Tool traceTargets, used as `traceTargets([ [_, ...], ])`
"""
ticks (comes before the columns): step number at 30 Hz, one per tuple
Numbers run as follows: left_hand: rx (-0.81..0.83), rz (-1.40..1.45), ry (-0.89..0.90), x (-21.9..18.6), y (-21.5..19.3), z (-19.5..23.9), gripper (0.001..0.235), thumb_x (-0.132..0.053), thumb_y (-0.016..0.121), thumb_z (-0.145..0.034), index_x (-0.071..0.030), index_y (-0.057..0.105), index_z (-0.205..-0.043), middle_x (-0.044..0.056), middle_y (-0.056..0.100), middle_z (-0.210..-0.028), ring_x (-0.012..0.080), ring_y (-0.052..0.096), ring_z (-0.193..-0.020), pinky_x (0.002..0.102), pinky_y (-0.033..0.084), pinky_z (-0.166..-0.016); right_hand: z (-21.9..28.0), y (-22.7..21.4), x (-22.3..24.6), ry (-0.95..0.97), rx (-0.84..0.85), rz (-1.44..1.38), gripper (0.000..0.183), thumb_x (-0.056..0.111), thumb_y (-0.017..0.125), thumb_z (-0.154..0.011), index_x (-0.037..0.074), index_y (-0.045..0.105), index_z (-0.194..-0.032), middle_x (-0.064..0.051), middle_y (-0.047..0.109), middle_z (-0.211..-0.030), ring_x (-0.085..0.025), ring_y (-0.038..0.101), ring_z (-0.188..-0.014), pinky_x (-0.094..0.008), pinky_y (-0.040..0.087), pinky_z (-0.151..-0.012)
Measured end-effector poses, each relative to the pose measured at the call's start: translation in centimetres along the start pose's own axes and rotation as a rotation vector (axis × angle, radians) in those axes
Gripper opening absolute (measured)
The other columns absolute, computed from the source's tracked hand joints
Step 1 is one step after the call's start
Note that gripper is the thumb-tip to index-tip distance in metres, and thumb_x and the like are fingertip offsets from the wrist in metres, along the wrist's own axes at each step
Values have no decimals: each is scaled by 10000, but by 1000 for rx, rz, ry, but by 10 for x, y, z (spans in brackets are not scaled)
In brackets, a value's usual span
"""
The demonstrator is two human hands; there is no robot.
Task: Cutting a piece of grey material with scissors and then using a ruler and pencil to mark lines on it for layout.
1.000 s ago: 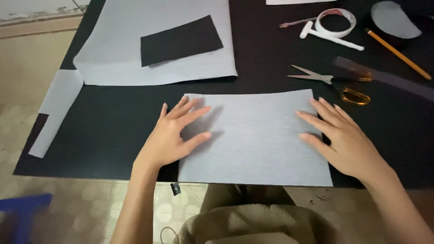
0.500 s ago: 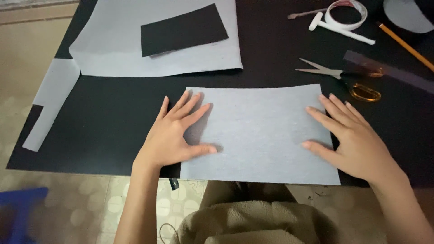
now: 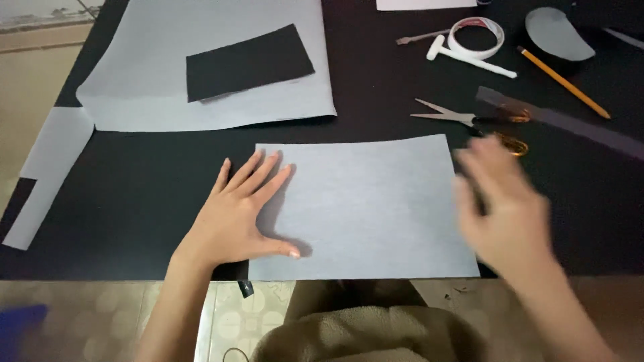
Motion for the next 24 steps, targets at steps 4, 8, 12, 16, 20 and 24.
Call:
traceTargets([
  [4,28,-8,3,2,2,0,1335,-860,791,-605,-193,270,-1637,71,233,-1712,335,148,-1577,650,89,-1200,-14,41,37,-136,378,85,604,496,362,-1061,133,433,-1537,-149,324,-1651,-347,212,-1537,-514,112,-1256],
  [8,65,-3,0,4,2,0,1368,-872,785,-602,-187,226,-1647,92,196,-1718,345,112,-1579,665,73,-1188,-20,63,34,-34,610,146,905,764,416,-945,167,248,-1604,-190,139,-1675,-479,68,-1510,-581,91,-1185],
  [12,99,-10,-15,5,4,-2,1326,-879,747,-632,-220,216,-1652,96,168,-1721,330,97,-1580,675,75,-1183,-25,57,17,-80,688,184,899,820,367,-905,295,239,-1624,-96,177,-1686,-429,141,-1500,-536,163,-1162],
  [16,71,36,-32,1,1,-1,1335,-819,816,-611,-205,235,-1644,80,177,-1724,323,101,-1586,656,64,-1200,-16,40,-13,-248,645,77,847,699,488,-926,257,291,-1621,-141,165,-1696,-351,128,-1535,-525,170,-1170],
  [20,52,26,-4,3,4,0,1326,-848,771,-618,-199,240,-1645,96,187,-1722,326,107,-1587,670,70,-1197,-5,32,-22,-302,606,120,881,730,459,-921,251,265,-1633,-173,161,-1689,-389,124,-1532,-508,131,-1198],
  [24,75,32,-36,1,0,-1,1324,-839,793,-610,-216,247,-1642,85,175,-1723,313,94,-1586,649,56,-1200,-4,30,-21,-285,575,112,886,722,477,-908,243,285,-1628,-184,183,-1687,-407,143,-1534,-519,150,-1200],
])
Point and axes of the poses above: each hand's wrist, its own z-axis away from the middle knuckle, its own y-axis out of the palm, x = y × z, the point moved 2 cm from there along -z, towards the middle knuckle
